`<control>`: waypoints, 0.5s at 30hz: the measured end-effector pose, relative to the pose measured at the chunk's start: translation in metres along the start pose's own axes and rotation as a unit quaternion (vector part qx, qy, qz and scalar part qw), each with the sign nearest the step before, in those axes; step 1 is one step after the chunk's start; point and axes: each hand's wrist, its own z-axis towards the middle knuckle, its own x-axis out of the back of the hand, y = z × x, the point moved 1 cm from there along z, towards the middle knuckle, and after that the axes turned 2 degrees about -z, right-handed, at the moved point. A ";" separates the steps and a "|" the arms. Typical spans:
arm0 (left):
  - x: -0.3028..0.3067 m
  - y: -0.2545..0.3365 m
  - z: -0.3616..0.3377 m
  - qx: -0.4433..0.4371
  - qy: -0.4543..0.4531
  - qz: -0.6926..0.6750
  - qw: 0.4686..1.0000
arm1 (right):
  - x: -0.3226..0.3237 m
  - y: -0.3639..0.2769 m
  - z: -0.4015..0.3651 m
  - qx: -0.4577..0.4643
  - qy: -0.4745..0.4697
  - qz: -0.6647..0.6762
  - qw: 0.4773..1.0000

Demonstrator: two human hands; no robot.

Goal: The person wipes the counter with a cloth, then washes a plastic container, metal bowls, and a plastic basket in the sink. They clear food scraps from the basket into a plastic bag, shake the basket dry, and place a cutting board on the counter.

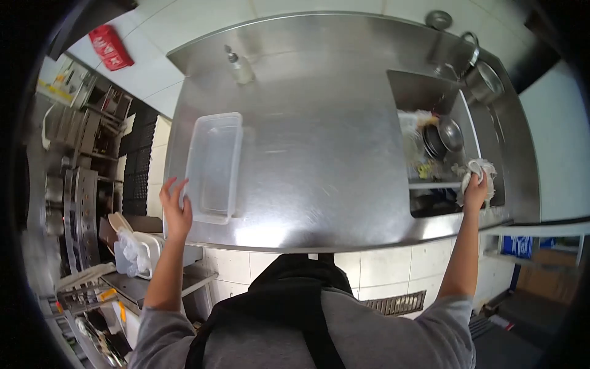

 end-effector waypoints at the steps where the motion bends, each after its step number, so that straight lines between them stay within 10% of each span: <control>1: -0.010 -0.001 0.026 -0.017 0.022 -0.022 0.999 | -0.016 -0.017 -0.002 0.014 -0.009 0.116 0.993; 5: -0.078 0.004 0.160 -0.011 0.047 -0.175 0.983 | -0.093 -0.180 -0.074 -0.134 -0.212 0.081 0.965; 6: -0.105 0.002 0.194 0.018 0.032 -0.199 0.979 | -0.141 -0.153 -0.083 0.161 -0.170 0.061 0.970; 9: -0.184 -0.002 0.287 0.131 0.028 -0.216 0.967 | -0.235 -0.216 -0.152 0.330 -0.267 0.001 0.905; 15: -0.246 -0.009 0.364 0.238 -0.024 -0.246 0.939 | -0.327 -0.324 -0.225 0.354 -0.381 -0.150 0.841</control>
